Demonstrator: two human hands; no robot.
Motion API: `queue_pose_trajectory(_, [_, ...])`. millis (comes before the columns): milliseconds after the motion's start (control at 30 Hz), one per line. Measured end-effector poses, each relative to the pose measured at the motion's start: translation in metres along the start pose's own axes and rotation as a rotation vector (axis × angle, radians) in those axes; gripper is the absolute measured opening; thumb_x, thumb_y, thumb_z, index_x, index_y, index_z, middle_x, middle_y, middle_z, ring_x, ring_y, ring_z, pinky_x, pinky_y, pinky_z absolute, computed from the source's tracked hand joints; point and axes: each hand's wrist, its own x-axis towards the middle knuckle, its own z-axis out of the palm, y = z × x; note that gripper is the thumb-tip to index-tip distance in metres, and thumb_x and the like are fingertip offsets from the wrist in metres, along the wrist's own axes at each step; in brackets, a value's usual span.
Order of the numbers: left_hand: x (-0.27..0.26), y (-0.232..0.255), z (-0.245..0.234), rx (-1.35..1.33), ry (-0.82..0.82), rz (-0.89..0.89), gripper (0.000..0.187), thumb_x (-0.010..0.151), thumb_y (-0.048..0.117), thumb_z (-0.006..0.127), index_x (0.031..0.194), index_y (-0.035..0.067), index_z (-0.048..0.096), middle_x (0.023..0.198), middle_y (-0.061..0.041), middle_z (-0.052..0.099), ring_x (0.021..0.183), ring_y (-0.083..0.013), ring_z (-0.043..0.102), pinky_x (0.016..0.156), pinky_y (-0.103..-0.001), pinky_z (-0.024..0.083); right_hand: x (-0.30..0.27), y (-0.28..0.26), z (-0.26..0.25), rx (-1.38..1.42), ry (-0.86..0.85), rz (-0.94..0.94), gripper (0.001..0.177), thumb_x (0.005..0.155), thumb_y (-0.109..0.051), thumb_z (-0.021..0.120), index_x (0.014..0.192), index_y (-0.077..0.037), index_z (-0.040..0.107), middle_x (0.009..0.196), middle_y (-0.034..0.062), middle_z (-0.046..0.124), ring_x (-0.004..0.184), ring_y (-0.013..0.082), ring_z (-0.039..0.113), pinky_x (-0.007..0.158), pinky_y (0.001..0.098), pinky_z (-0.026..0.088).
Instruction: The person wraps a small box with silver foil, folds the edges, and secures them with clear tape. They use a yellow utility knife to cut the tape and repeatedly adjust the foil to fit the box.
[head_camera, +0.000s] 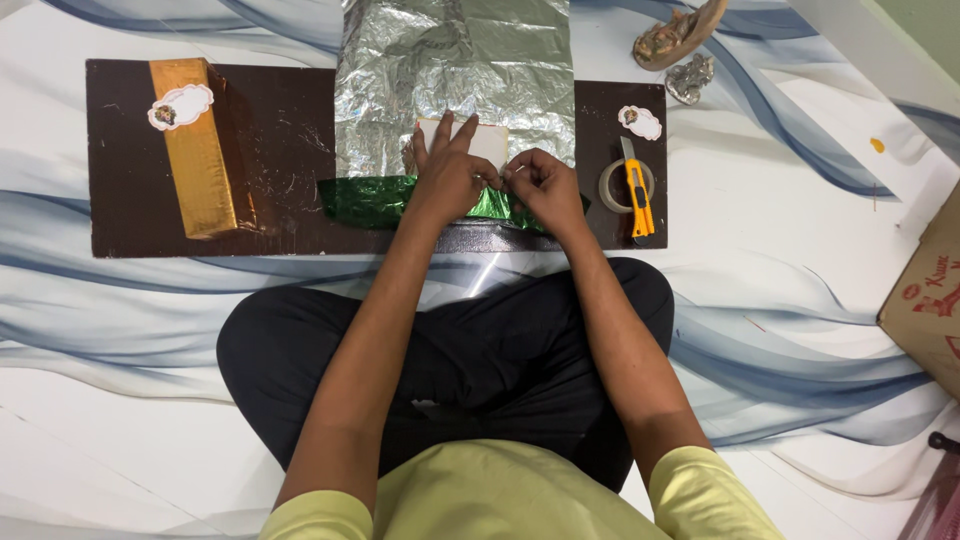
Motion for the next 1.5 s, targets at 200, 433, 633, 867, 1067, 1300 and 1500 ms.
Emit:
queue_pose_trajectory(200, [0.000,0.000,0.000,-0.028,-0.007,-0.032,0.018,0.072,0.012,0.084,0.079,0.029,0.081,0.159,-0.014,0.042,0.153,-0.0426,0.020,0.117,-0.070,-0.004,-0.003,-0.005,0.003,-0.034,0.013,0.027,0.011,0.095,-0.011,0.071,0.101,-0.002,0.068,0.072,0.0020,0.073,0.055,0.0060,0.064,0.050,0.0217,0.047])
queue_pose_trajectory(433, [0.001,-0.003,-0.005,-0.082,0.058,-0.059,0.026,0.068,0.015,0.089,0.085,0.016,0.069,0.153,-0.010,0.052,0.150,-0.0378,0.030,0.120,-0.066,0.006,-0.010,-0.006,0.003,-0.289,0.098,-0.161,0.013,0.093,-0.013,0.077,0.101,-0.003,0.073,0.082,0.0040,0.074,0.072,0.0087,0.065,0.066,0.0252,0.052])
queue_pose_trajectory(633, [0.004,-0.007,-0.009,-0.060,0.037,-0.071,0.025,0.067,0.020,0.090,0.081,0.017,0.070,0.150,-0.006,0.055,0.148,-0.0354,0.035,0.119,-0.066,0.011,-0.012,-0.014,0.003,-0.352,0.079,-0.263,0.012,0.089,-0.011,0.078,0.100,-0.005,0.076,0.093,0.0076,0.076,0.076,0.0141,0.071,0.070,0.0276,0.056])
queue_pose_trajectory(867, [0.005,-0.008,-0.008,-0.084,0.051,-0.068,0.019,0.066,0.019,0.088,0.077,0.021,0.072,0.145,-0.003,0.059,0.145,-0.0337,0.038,0.118,-0.066,0.011,-0.014,-0.018,0.001,-0.431,0.036,-0.306,0.011,0.089,-0.009,0.078,0.098,-0.004,0.076,0.093,0.0086,0.074,0.079,0.0181,0.073,0.069,0.0302,0.058])
queue_pose_trajectory(1067, [0.007,-0.009,-0.005,-0.088,0.074,-0.066,0.019,0.065,0.017,0.088,0.075,0.020,0.073,0.144,-0.004,0.059,0.145,-0.0344,0.038,0.119,-0.064,0.011,-0.018,-0.029,0.002,-0.541,-0.010,-0.387,0.011,0.087,-0.006,0.077,0.097,-0.004,0.074,0.097,0.0113,0.069,0.087,0.0289,0.072,0.075,0.0374,0.057])
queue_pose_trajectory(1300, [0.006,-0.006,-0.004,-0.081,0.077,-0.069,0.023,0.065,0.017,0.090,0.082,0.022,0.076,0.144,-0.004,0.058,0.145,-0.0340,0.037,0.120,-0.063,0.010,-0.026,-0.044,0.001,-0.703,-0.076,-0.379,0.024,0.084,-0.001,0.071,0.106,-0.009,0.076,0.107,0.0108,0.070,0.089,0.0340,0.070,0.077,0.0422,0.055])
queue_pose_trajectory(1500, [0.005,-0.006,-0.006,-0.064,0.045,-0.045,0.039,0.065,0.017,0.090,0.101,0.031,0.080,0.146,-0.005,0.056,0.144,-0.0331,0.036,0.120,-0.062,0.009,-0.028,-0.025,-0.009,-0.690,-0.076,-0.447,0.022,0.082,0.003,0.067,0.099,-0.010,0.072,0.109,0.0091,0.073,0.091,0.0300,0.073,0.079,0.0387,0.058])
